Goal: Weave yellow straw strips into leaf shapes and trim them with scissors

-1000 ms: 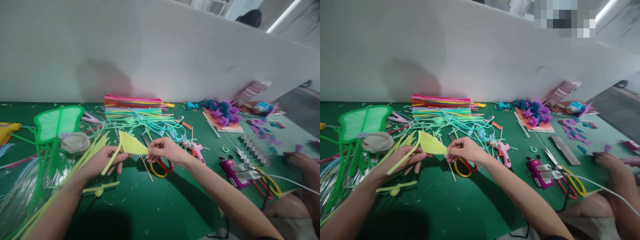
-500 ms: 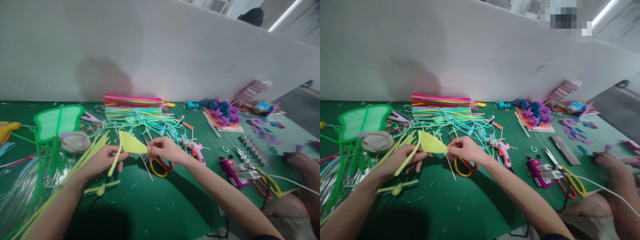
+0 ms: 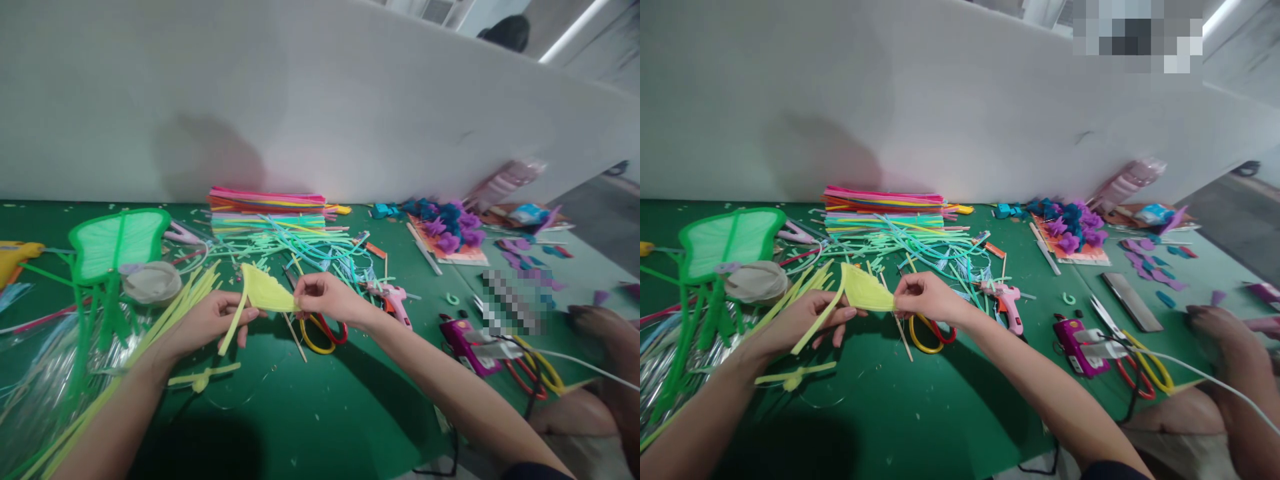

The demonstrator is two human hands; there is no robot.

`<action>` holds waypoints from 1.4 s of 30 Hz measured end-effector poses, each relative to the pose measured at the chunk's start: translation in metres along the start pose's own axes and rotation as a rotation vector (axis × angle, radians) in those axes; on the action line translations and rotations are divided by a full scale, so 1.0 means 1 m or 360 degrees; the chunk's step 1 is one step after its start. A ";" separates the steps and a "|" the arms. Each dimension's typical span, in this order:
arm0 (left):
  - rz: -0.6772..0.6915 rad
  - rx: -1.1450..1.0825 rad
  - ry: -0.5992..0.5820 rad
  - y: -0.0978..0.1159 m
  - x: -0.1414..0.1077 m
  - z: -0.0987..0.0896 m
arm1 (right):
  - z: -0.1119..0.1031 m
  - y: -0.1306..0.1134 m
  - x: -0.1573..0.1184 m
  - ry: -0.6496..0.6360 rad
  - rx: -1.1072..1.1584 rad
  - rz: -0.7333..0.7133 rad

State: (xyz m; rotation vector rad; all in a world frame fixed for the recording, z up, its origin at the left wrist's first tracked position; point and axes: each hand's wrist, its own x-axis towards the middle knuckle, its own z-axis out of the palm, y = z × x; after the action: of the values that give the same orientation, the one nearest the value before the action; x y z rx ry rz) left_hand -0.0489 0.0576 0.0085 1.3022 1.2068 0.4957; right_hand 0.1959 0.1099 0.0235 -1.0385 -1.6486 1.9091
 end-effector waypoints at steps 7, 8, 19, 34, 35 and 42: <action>0.0001 0.0013 -0.0013 0.000 0.000 -0.001 | -0.002 0.001 0.001 -0.0011 -0.0001 0.0076; -0.0002 0.0010 -0.0011 0.001 0.000 0.000 | -0.002 0.001 0.001 -0.0015 0.0008 0.0085; 0.0026 0.0028 -0.0028 0.003 -0.001 0.002 | 0.005 0.000 0.001 0.0080 0.0030 0.0102; 0.0001 0.0014 -0.0042 0.006 -0.002 0.002 | -0.002 0.002 0.005 0.0083 -0.0214 -0.0020; 0.0000 0.0011 -0.0036 0.006 -0.002 0.002 | -0.002 0.002 0.005 0.0084 -0.0219 -0.0022; 0.0014 -0.0011 -0.0018 0.005 -0.002 0.004 | -0.001 0.001 0.004 0.0094 -0.0322 -0.0035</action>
State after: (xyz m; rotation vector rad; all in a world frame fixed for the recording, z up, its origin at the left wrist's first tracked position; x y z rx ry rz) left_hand -0.0447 0.0558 0.0134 1.3032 1.1896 0.4976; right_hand 0.1942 0.1136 0.0218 -1.1367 -1.8405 1.7078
